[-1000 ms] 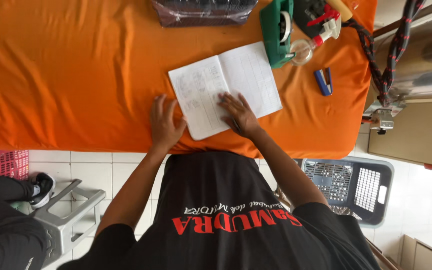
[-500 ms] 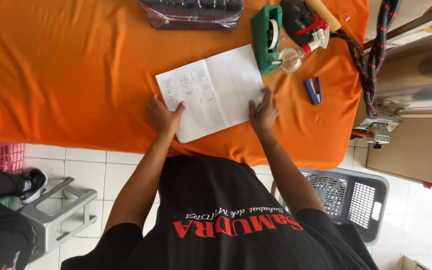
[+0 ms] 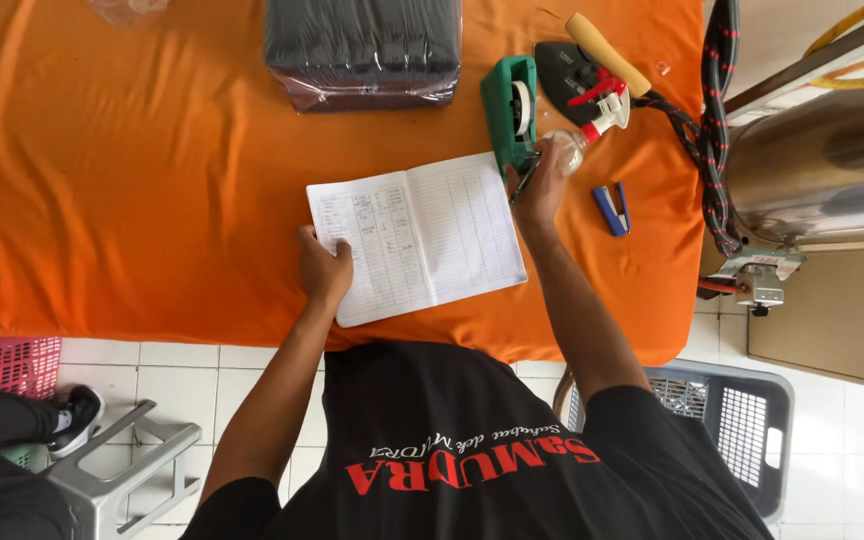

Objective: The person wraps a black garment in clear plastic film by hand, uses a pen to write in a logbook, and places the package into a blue plastic laundry basket.

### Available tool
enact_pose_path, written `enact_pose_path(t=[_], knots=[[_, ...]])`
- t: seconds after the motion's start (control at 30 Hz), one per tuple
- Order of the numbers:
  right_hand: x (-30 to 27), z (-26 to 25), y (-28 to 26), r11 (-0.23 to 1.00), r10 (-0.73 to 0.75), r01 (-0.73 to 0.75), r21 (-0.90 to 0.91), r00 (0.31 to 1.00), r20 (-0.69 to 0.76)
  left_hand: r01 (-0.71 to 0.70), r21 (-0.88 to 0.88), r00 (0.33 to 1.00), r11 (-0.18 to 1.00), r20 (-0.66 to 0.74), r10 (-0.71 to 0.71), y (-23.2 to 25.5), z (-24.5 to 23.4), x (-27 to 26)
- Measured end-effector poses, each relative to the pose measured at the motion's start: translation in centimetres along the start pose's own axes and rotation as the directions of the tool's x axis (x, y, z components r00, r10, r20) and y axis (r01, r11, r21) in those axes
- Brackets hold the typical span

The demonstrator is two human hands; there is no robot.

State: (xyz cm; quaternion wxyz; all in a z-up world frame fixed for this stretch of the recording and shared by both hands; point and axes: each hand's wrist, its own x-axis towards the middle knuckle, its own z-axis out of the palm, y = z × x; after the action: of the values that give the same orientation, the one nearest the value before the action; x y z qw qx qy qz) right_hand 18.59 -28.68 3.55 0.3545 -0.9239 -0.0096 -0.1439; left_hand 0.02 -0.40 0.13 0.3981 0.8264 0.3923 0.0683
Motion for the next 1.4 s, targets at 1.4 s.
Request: enact_pose_path(t=[1.4], knots=[[-7.6, 7.2, -5.2, 0.732, -0.026, -0.066, 0.678, 0.992, 0.125, -0.763, 0.308, 0.644, 0.569, 0.276, 0.714, -1.2, -0.6, 8.5]])
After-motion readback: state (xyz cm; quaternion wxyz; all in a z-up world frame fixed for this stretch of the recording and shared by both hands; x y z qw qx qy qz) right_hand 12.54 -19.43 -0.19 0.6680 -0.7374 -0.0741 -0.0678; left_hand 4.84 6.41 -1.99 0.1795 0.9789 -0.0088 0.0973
